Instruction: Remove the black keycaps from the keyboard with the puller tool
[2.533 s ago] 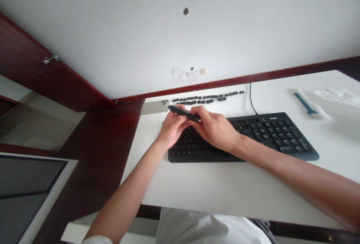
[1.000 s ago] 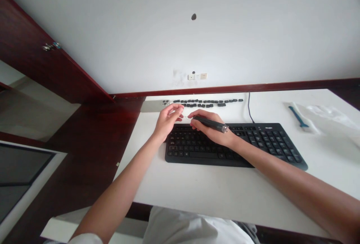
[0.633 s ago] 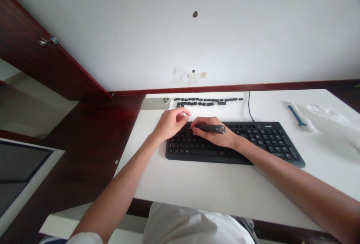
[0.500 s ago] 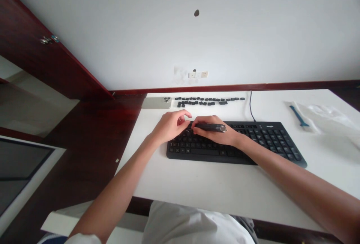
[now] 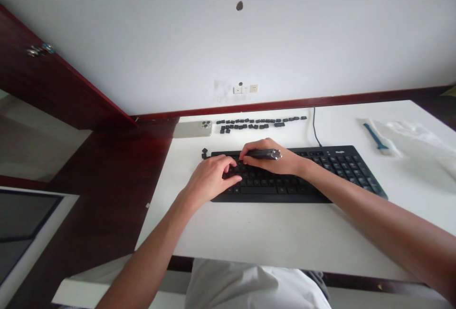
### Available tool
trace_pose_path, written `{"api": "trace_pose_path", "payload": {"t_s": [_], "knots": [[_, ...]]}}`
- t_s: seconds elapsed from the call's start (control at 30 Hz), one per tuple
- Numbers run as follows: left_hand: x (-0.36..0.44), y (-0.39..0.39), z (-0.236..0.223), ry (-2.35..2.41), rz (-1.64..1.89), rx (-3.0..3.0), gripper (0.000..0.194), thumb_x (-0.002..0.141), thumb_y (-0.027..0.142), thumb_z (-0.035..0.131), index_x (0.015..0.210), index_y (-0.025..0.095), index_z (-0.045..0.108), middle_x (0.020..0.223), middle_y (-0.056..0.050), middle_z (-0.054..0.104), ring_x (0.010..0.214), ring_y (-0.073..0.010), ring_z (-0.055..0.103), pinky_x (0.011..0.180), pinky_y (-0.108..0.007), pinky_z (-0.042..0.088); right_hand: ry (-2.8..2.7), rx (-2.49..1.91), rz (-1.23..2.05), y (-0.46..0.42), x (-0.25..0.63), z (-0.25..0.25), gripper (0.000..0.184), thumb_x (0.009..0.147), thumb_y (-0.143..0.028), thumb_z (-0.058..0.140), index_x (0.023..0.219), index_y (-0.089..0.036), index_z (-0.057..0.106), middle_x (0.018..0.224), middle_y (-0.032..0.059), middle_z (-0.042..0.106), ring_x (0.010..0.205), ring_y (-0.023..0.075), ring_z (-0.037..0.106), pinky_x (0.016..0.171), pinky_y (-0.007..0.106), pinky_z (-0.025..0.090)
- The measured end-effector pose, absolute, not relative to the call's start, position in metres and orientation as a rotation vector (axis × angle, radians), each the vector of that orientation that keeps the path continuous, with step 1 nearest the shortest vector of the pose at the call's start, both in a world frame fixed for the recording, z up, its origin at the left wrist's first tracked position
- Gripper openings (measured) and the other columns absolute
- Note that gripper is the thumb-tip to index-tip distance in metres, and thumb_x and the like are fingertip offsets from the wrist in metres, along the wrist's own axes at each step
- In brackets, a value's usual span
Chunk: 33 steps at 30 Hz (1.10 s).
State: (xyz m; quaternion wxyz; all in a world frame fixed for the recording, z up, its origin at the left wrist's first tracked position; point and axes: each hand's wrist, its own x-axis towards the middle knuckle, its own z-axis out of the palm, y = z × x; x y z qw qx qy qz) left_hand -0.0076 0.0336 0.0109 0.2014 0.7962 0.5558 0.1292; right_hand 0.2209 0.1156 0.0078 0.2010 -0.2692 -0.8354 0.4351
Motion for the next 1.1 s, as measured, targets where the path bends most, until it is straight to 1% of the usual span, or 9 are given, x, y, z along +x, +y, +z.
{"api": "trace_pose_path", "payload": {"t_s": [0.13, 0.27, 0.37, 0.47, 0.67, 0.8, 0.93, 1.03, 1.1], "knots": [[-0.007, 0.033, 0.012, 1.556, 0.333, 2.196, 0.03, 0.087, 0.042, 0.078, 0.108, 0.023, 0.069, 0.091, 0.0, 0.067, 0.078, -0.0177, 0.062, 0.069, -0.03, 0.044, -2.342, -0.793, 1.232, 0.118, 0.222, 0.011, 0.017, 0.093, -0.03, 0.064, 0.096, -0.019, 0.077, 0.087, 0.0022, 0.077, 0.076, 0.0159, 0.067, 0.071, 0.027, 0.047], [-0.006, 0.032, 0.011, 1.537, 0.309, 2.171, 0.041, 0.081, 0.048, 0.082, 0.11, 0.022, 0.067, 0.095, -0.002, 0.067, 0.084, -0.0209, 0.063, 0.071, -0.032, 0.045, -2.344, -0.825, 1.226, 0.117, 0.222, 0.014, 0.017, 0.092, -0.029, 0.064, 0.095, -0.019, 0.078, 0.084, 0.0016, 0.076, 0.074, 0.0157, 0.066, 0.068, 0.027, 0.046], [-0.006, 0.032, 0.01, 1.542, 0.305, 2.166, 0.048, 0.077, 0.048, 0.086, 0.111, 0.022, 0.065, 0.096, -0.002, 0.066, 0.087, -0.0224, 0.063, 0.072, -0.033, 0.046, -2.346, -0.832, 1.21, 0.114, 0.221, 0.016, 0.016, 0.092, -0.027, 0.064, 0.094, -0.019, 0.078, 0.083, 0.0013, 0.076, 0.072, 0.0151, 0.065, 0.068, 0.027, 0.046], [-0.004, 0.032, 0.01, 1.545, 0.297, 2.164, 0.05, 0.074, 0.046, 0.088, 0.111, 0.021, 0.063, 0.099, -0.003, 0.066, 0.088, -0.0233, 0.064, 0.073, -0.033, 0.047, -2.345, -0.871, 1.187, 0.111, 0.218, 0.018, 0.015, 0.091, -0.025, 0.064, 0.092, -0.019, 0.077, 0.081, 0.0014, 0.076, 0.071, 0.0145, 0.064, 0.068, 0.026, 0.046], [-0.004, 0.031, 0.009, 1.536, 0.289, 2.179, 0.051, 0.076, 0.043, 0.087, 0.114, 0.02, 0.062, 0.106, -0.007, 0.067, 0.094, -0.0256, 0.064, 0.08, -0.037, 0.05, -2.334, -0.911, 1.186, 0.109, 0.216, 0.018, 0.014, 0.09, -0.022, 0.065, 0.09, -0.018, 0.078, 0.08, 0.0017, 0.076, 0.071, 0.0146, 0.065, 0.068, 0.026, 0.046], [-0.005, 0.031, 0.009, 1.525, 0.293, 2.177, 0.043, 0.081, 0.04, 0.083, 0.113, 0.021, 0.063, 0.104, -0.006, 0.066, 0.093, -0.0242, 0.064, 0.08, -0.035, 0.049, -2.341, -0.9, 1.16, 0.107, 0.215, 0.019, 0.016, 0.091, -0.023, 0.064, 0.088, -0.018, 0.078, 0.083, 0.0036, 0.077, 0.075, 0.0164, 0.066, 0.072, 0.028, 0.048], [-0.008, 0.032, 0.007, 1.515, 0.381, 2.129, 0.028, 0.086, 0.037, 0.076, 0.106, 0.022, 0.064, 0.094, -0.002, 0.065, 0.083, -0.0198, 0.062, 0.074, -0.032, 0.047, -2.378, -0.831, 1.126, 0.105, 0.215, 0.022, 0.017, 0.092, -0.023, 0.062, 0.09, -0.019, 0.078, 0.084, 0.0043, 0.077, 0.075, 0.0173, 0.066, 0.072, 0.029, 0.047], [-0.011, 0.034, 0.006, 1.547, 0.441, 2.045, 0.019, 0.089, 0.036, 0.071, 0.1, 0.023, 0.063, 0.082, 0.001, 0.061, 0.074, -0.0171, 0.059, 0.067, -0.029, 0.044, -2.479, -0.769, 1.094, 0.101, 0.214, 0.025, 0.015, 0.087, -0.013, 0.061, 0.087, -0.019, 0.075, 0.076, 0.0025, 0.074, 0.066, 0.0146, 0.061, 0.065, 0.027, 0.043], [-0.012, 0.035, 0.006, 1.555, 0.459, 2.009, 0.017, 0.09, 0.031, 0.068, 0.104, 0.023, 0.063, 0.076, 0.003, 0.058, 0.069, -0.016, 0.057, 0.065, -0.028, 0.042, -2.557, -0.784, 1.059, 0.096, 0.212, 0.027, 0.019, 0.081, -0.003, 0.059, 0.081, -0.018, 0.07, 0.072, 0.0013, 0.07, 0.06, 0.0131, 0.057, 0.06, 0.026, 0.039]]}}
